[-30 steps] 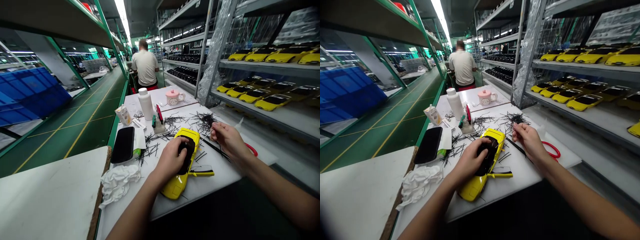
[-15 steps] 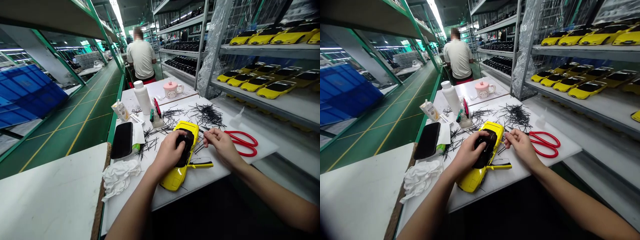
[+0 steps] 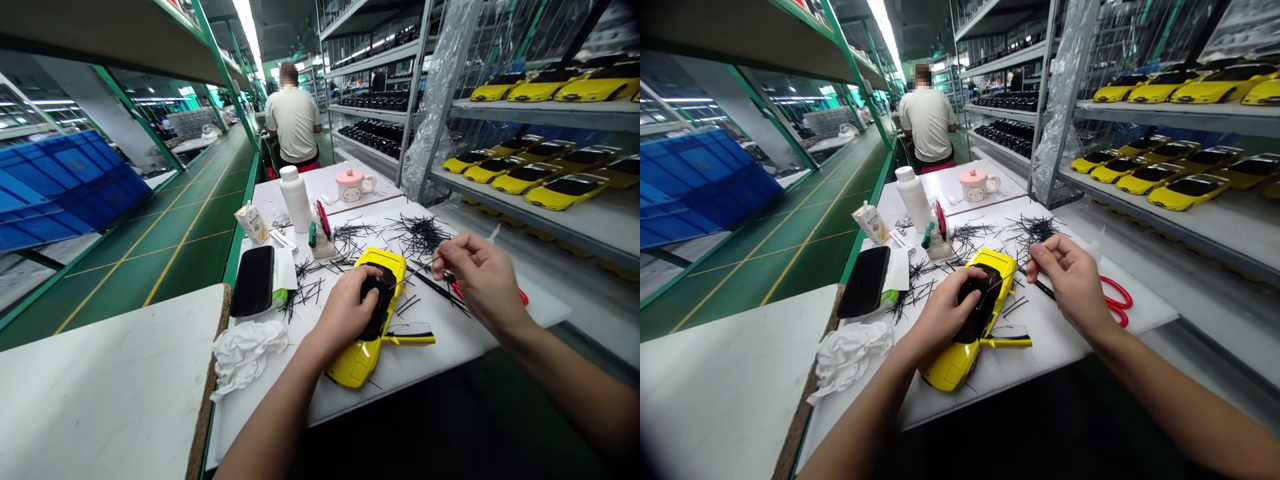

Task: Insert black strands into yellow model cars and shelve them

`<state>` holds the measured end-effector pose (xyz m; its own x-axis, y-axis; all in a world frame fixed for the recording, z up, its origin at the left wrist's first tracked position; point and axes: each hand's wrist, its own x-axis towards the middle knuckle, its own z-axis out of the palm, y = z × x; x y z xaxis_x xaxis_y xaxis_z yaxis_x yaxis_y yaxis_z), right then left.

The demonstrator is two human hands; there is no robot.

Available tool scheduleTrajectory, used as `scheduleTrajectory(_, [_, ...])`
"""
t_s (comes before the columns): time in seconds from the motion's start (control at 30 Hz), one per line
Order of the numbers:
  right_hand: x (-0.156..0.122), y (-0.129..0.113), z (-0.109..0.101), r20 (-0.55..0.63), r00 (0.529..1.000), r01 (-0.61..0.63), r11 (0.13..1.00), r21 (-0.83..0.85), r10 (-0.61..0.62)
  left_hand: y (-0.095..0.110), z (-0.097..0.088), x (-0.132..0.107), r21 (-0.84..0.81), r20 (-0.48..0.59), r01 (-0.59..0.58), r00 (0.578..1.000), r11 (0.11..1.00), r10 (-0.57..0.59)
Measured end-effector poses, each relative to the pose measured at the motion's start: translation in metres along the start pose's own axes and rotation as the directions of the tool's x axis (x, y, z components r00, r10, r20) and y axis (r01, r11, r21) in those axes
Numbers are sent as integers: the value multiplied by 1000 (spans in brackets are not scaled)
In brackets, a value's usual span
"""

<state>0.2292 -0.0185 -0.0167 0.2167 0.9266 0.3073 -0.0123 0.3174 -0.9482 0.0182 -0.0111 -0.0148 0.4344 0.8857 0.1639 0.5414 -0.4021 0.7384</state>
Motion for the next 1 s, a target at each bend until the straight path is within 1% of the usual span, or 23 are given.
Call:
scheduleTrajectory(0.07, [20,-17,14,33,993,113,993,-16,-113,0,-1,-1,-3,3,1,1000,1000,-1])
scheduleTrajectory(0.1, [32,-23,24,74,984,166,986,-37,-162,1,-1,-1,-4,5,5,1000,1000,-5])
scheduleTrajectory(0.13, [43,-26,36,131,971,212,975,-69,-202,1,-2,-2,-6,5,9,1000,1000,-9])
scheduleTrajectory(0.2, [67,-27,62,252,934,292,947,-136,-252,2,-3,-3,-7,8,20,1000,1000,-20])
scheduleTrajectory(0.27, [87,-18,89,325,904,349,917,-192,-276,3,-4,-4,-6,11,29,1000,1000,-29])
scheduleTrajectory(0.33, [103,-6,113,356,886,388,894,-223,-296,2,-6,-6,-7,13,28,1000,1000,-28])
scheduleTrajectory(0.4, [113,7,132,386,870,423,866,-266,-306,1,-7,-7,-7,14,22,1000,1000,-22])
scheduleTrajectory(0.47, [118,18,144,440,849,454,830,-322,-294,-1,-7,-8,-10,18,18,1000,1000,-17])
scheduleTrajectory(0.57, [120,30,150,551,801,493,780,-385,-234,-3,-6,-8,-20,19,19,1000,1000,-19])
scheduleTrajectory(0.67, [121,35,142,612,770,513,743,-430,-178,-3,-6,-7,-25,22,13,1000,1000,-12])
scheduleTrajectory(0.8, [123,24,126,612,775,518,714,-470,-159,0,-7,-5,-34,45,-10,999,999,12])
scheduleTrajectory(0.9, [123,7,117,584,790,519,712,-472,-189,2,-8,-5,-34,47,2,999,999,0])
scheduleTrajectory(1.0, [119,-10,112,567,792,531,715,-455,-228,1,-8,-6,-25,42,-1,999,1000,2])
